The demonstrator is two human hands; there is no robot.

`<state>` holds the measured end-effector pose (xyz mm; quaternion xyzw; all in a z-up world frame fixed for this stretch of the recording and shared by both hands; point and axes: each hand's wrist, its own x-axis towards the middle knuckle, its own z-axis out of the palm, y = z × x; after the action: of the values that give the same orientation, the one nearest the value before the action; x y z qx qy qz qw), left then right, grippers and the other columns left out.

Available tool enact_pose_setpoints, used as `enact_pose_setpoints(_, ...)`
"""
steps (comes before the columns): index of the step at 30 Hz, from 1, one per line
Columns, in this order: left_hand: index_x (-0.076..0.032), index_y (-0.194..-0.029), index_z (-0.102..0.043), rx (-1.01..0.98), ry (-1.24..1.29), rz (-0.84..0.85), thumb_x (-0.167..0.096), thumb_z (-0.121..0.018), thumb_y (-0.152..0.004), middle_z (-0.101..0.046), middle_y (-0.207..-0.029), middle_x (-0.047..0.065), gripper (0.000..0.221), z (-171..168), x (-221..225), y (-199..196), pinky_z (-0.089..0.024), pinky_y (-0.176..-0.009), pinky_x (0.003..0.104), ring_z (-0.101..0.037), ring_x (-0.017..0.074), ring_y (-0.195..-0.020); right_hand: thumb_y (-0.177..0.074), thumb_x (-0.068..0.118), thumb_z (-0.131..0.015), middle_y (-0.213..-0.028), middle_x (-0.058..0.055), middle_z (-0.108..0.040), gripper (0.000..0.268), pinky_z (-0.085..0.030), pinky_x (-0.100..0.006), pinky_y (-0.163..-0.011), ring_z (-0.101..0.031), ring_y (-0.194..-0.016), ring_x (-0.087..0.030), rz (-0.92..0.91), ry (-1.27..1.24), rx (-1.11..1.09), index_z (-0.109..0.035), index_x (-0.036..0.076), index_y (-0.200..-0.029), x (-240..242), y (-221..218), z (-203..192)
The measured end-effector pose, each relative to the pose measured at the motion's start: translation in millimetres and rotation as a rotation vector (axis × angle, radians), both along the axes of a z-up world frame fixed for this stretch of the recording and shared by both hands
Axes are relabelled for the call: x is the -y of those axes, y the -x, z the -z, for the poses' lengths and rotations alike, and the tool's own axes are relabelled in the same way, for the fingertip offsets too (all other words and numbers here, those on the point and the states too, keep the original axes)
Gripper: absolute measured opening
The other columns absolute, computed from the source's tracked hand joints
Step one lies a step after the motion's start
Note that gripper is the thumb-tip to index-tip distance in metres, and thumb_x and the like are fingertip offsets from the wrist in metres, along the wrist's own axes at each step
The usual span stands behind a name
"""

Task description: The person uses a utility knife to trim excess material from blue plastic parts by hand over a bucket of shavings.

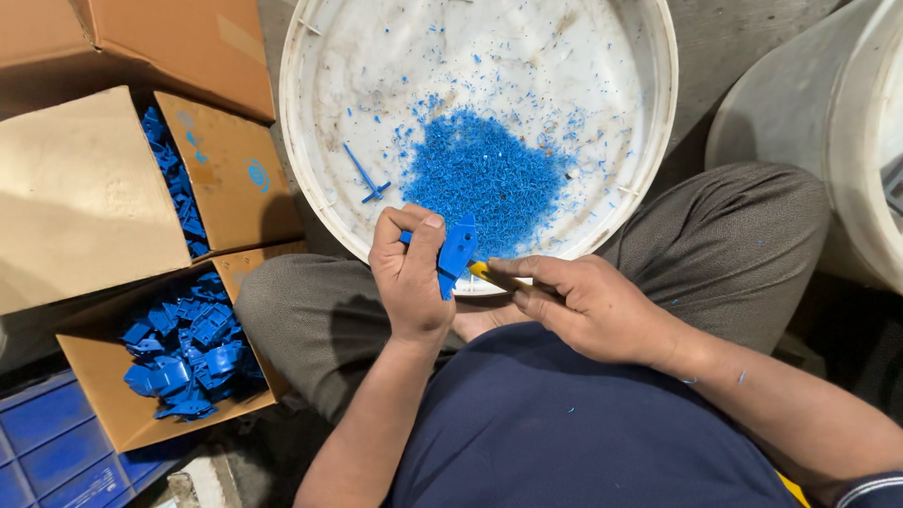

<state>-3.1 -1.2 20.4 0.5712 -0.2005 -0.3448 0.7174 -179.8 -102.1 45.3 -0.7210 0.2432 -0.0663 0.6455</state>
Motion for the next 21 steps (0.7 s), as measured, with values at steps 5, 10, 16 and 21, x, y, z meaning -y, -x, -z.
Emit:
enact_pose_setpoints(5,-0.006,-0.087,-0.048,0.003,0.009,-0.022,0.002,-0.055,-0.104,-0.054,-0.083,0.001,0.02,2,2,0,-0.039,-0.064,0.023,-0.043,0.0044,-0.071,-0.091,0.01,-0.064,-0.075,-0.013,-0.071,0.041,-0.053,-0.033,-0.056,-0.069,-0.056,-0.023,0.03,0.139,-0.087,-0.069,0.013,-0.131,-1,-1,0)
enact_pose_setpoints(10,-0.005,-0.086,-0.048,0.016,-0.036,-0.035,0.002,-0.055,-0.103,-0.053,-0.081,0.0,0.02,-2,0,3,-0.039,-0.062,0.023,-0.043,0.0043,-0.07,-0.089,0.011,-0.066,-0.085,-0.013,-0.075,0.041,-0.056,-0.038,-0.061,-0.073,-0.071,-0.03,0.022,0.342,-0.004,-0.069,0.012,-0.129,-5,-1,-10)
enact_pose_setpoints(16,-0.005,-0.085,-0.048,0.115,-0.095,-0.043,0.002,-0.057,-0.103,-0.055,-0.081,0.001,0.021,-2,3,5,-0.04,-0.064,0.023,-0.044,0.0044,-0.071,-0.088,0.009,-0.064,-0.077,-0.01,-0.073,0.042,-0.054,-0.04,-0.056,-0.071,-0.065,-0.029,0.019,0.524,-0.057,-0.07,0.011,-0.129,-2,-2,-18)
enact_pose_setpoints(21,-0.005,-0.085,-0.048,0.121,-0.123,-0.054,0.002,-0.057,-0.103,-0.053,-0.081,0.0,0.021,-1,3,3,-0.039,-0.064,0.023,-0.042,0.0038,-0.073,-0.085,0.009,-0.066,-0.063,-0.009,-0.067,0.043,-0.052,-0.041,-0.05,-0.066,-0.054,-0.027,-0.029,0.614,-0.058,-0.071,0.013,-0.128,-3,-1,-19)
